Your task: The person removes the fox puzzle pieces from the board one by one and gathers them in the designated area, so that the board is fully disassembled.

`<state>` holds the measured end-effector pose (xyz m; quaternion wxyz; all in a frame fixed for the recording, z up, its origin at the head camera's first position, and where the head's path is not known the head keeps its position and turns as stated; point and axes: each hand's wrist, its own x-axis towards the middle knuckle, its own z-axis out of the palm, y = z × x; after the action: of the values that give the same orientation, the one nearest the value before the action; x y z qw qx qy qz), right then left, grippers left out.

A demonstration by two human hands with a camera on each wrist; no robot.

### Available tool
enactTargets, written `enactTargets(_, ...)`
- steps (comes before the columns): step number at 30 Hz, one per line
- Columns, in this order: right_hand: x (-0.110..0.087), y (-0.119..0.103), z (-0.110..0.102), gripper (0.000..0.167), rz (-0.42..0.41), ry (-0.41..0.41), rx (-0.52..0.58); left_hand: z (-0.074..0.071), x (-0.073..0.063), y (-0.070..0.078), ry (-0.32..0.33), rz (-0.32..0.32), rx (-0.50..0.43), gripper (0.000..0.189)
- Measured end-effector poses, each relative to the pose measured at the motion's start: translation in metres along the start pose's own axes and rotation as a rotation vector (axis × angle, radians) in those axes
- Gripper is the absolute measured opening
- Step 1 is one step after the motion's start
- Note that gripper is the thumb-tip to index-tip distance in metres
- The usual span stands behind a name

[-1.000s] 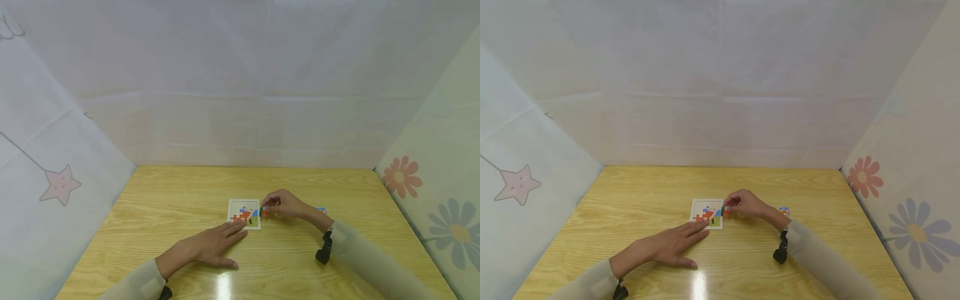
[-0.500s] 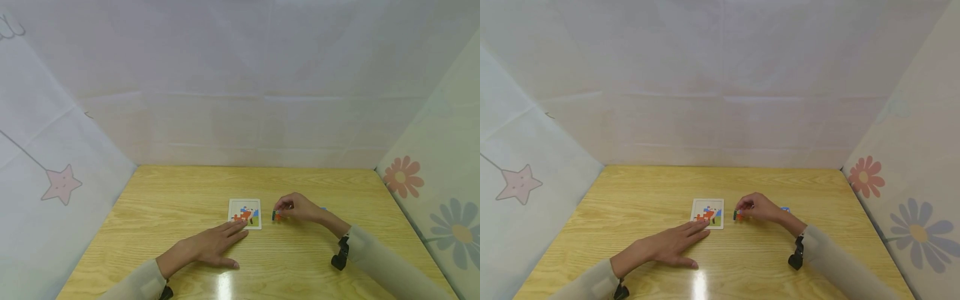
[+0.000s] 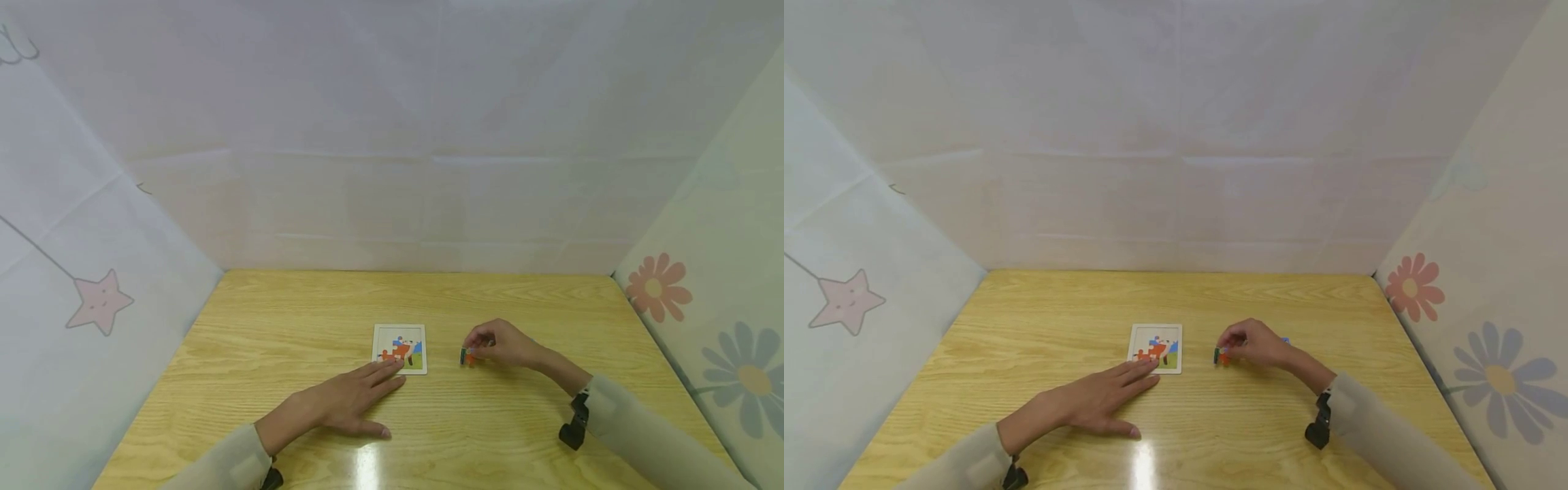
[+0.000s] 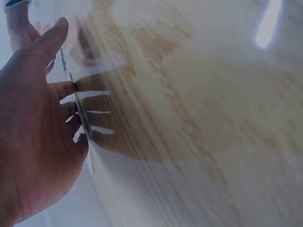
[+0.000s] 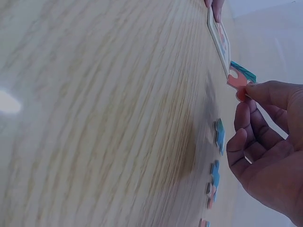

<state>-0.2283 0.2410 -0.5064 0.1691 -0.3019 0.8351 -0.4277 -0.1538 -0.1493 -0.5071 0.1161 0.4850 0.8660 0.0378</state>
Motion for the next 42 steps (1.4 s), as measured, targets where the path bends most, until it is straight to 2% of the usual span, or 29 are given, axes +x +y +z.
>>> enactTargets(12, -0.014, 0.004, -0.003, 0.012, -0.014, 0.0, 0.001, -0.001, -0.001, 0.001, -0.017, -0.011, 0.004, 0.092)
enactTargets(16, -0.017, 0.002, -0.003, 0.012, -0.015, 0.011, -0.031, -0.001, -0.001, 0.001, -0.018, -0.011, 0.006, 0.092)
enactTargets(30, -0.015, 0.013, 0.0, 0.007, -0.057, 0.043, -0.165, 0.001, -0.001, 0.0, 0.03, 0.021, 0.051, 0.092)
enactTargets(42, -0.019, 0.014, 0.003, 0.01, -0.051, 0.078, -0.176, 0.0, 0.0, 0.002, 0.005, 0.008, 0.05, 0.091)
